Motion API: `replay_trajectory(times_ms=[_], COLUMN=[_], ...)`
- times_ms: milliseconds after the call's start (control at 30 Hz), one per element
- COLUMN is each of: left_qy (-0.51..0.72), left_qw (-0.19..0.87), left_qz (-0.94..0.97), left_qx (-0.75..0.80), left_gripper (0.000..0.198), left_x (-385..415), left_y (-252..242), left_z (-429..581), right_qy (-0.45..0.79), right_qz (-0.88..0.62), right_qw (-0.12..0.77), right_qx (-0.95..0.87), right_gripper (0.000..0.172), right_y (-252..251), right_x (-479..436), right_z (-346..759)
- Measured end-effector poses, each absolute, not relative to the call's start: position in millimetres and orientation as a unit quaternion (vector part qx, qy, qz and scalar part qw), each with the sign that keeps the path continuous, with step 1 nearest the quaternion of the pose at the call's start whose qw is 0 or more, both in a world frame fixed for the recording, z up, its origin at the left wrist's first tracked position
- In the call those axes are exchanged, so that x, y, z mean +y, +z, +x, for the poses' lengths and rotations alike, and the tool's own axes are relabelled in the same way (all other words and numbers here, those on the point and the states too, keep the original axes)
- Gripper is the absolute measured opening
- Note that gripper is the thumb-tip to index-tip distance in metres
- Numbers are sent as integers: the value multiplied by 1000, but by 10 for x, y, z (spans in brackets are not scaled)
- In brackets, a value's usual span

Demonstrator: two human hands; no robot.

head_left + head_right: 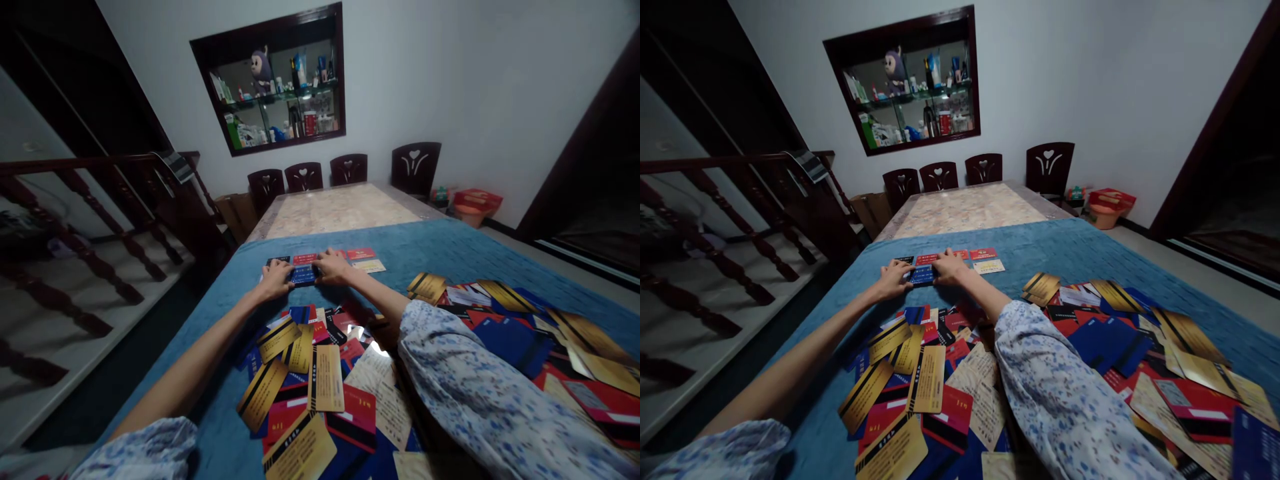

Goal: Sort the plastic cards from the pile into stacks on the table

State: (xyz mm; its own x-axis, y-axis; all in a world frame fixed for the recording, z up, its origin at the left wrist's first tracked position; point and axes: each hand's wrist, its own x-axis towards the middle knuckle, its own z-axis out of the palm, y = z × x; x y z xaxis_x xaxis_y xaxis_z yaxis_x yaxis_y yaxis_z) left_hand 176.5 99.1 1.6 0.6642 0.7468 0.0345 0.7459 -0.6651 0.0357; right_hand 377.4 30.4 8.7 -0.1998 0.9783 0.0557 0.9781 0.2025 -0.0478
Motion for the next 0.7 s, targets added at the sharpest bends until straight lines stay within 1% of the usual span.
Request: replay_trajectory(times_ms=[167,433,700], left_qy=[11,-10,-45], left_qw=[3,14,-8], left_qz=[910,911,909], left_qx=[414,413,415], left_gripper=[51,48,47], left_x=[1101,1194,1227], left_y=[-11,-44,-18], left_z=[1740,1768,1811], right_qy=[2,17,32], right_qz=[-629,-636,-638], right_qw=[26,15,18], right_qx=[-777,-771,-769], right_gripper=[48,46,46], right_y=[50,23,49], right_x=[415,508,478], right_z=[3735,3702,3690])
